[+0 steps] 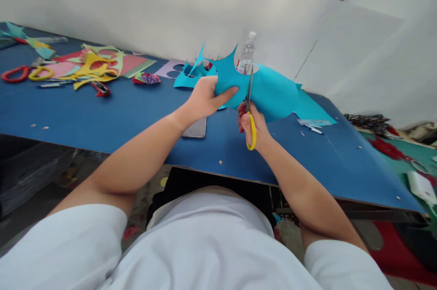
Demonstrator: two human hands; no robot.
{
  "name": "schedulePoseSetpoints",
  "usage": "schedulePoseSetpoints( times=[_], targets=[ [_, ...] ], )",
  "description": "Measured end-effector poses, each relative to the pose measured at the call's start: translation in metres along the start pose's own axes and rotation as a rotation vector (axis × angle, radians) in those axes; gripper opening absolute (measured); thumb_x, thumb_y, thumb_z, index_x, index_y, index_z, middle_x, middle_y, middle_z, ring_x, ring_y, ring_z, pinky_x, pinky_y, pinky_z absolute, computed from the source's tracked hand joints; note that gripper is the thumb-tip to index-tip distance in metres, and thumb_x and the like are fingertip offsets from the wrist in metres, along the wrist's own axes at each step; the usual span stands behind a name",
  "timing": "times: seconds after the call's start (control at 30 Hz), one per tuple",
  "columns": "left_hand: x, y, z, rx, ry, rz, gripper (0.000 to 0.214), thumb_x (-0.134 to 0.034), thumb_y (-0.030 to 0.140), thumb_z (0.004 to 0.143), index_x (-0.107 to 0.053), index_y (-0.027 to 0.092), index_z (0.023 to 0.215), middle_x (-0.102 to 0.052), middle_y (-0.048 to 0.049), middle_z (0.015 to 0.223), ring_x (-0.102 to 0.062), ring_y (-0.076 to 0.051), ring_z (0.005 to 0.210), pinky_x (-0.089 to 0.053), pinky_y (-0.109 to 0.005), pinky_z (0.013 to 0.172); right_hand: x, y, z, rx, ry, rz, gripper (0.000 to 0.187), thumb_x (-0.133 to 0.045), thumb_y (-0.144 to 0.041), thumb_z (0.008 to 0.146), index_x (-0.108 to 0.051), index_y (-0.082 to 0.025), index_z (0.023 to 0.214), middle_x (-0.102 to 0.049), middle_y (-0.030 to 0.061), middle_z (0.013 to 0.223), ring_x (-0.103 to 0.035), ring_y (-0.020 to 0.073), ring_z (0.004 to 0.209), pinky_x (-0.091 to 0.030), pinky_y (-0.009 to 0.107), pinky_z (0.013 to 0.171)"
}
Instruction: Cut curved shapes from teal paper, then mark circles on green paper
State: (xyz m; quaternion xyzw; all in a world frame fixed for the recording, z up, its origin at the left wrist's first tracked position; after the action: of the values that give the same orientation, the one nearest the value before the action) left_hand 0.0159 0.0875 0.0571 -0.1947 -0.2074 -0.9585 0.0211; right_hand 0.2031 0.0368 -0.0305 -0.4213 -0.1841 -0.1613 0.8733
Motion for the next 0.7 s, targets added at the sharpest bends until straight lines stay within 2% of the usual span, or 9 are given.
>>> schedulePoseSetpoints(
  times=[0.1,0.23,0.5,0.7],
  targets=[
    [0.0001,0.0006,0.0007,0.004,-0.010,-0.001,0.068,-0.069,0.073,0.111,-0.050,0.024,0.069,-0.048,0.0014,0.062,-0.044,-0.015,0.058,-0.036,-0.035,0.054,0.0023,-0.0025,0.0016,-0.049,0.031,0.059,0.090,-0.043,-0.112,0.096,-0.061,-0.028,0.121,-0.068,0.0067,0.091,-0.072,0.0277,0.078,-0.056,0.041,0.063],
    [0.0009,0.0018,0.0019,0.006,-0.008,-0.040,0.070,-0.070,0.076,0.110,-0.048,0.024,0.068,-0.046,0.0018,0.062,-0.042,-0.014,0.057,-0.035,-0.035,0.054,0.0018,-0.0048,0.0025,-0.070,0.031,0.086,0.092,-0.047,-0.115,0.092,-0.060,-0.028,0.118,-0.067,0.0060,0.089,-0.070,0.0272,0.075,-0.056,0.042,0.064],
    [0.0017,-0.0005,0.0029,0.026,-0.021,-0.075,0.069,-0.070,0.079,0.109,-0.054,0.025,0.071,-0.051,0.0008,0.064,-0.048,-0.016,0.060,-0.041,-0.036,0.055,0.0024,-0.0074,0.0027,-0.055,0.023,0.073,0.088,-0.045,-0.113,0.095,-0.058,-0.028,0.116,-0.065,0.0047,0.086,-0.071,0.0264,0.075,-0.055,0.041,0.065],
    [0.0029,-0.0024,0.0042,0.030,-0.032,-0.088,0.071,-0.072,0.082,0.107,-0.053,0.024,0.069,-0.047,0.0016,0.062,-0.045,-0.015,0.056,-0.038,-0.035,0.051,0.0030,-0.0106,0.0021,-0.053,0.005,0.024,0.087,-0.041,-0.111,0.098,-0.058,-0.029,0.117,-0.068,0.0071,0.091,-0.074,0.0283,0.080,-0.056,0.040,0.064]
  ],
)
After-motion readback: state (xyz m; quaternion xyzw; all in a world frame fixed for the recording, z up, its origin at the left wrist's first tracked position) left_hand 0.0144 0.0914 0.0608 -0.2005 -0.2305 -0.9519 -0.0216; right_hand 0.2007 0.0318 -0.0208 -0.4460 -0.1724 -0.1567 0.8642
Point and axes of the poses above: each hand's wrist, its own z-axis towards the middle knuckle, its own x-axis out of the back of the hand, y = z × x, the point moved 6 cm from there along z, towards the middle knuckle
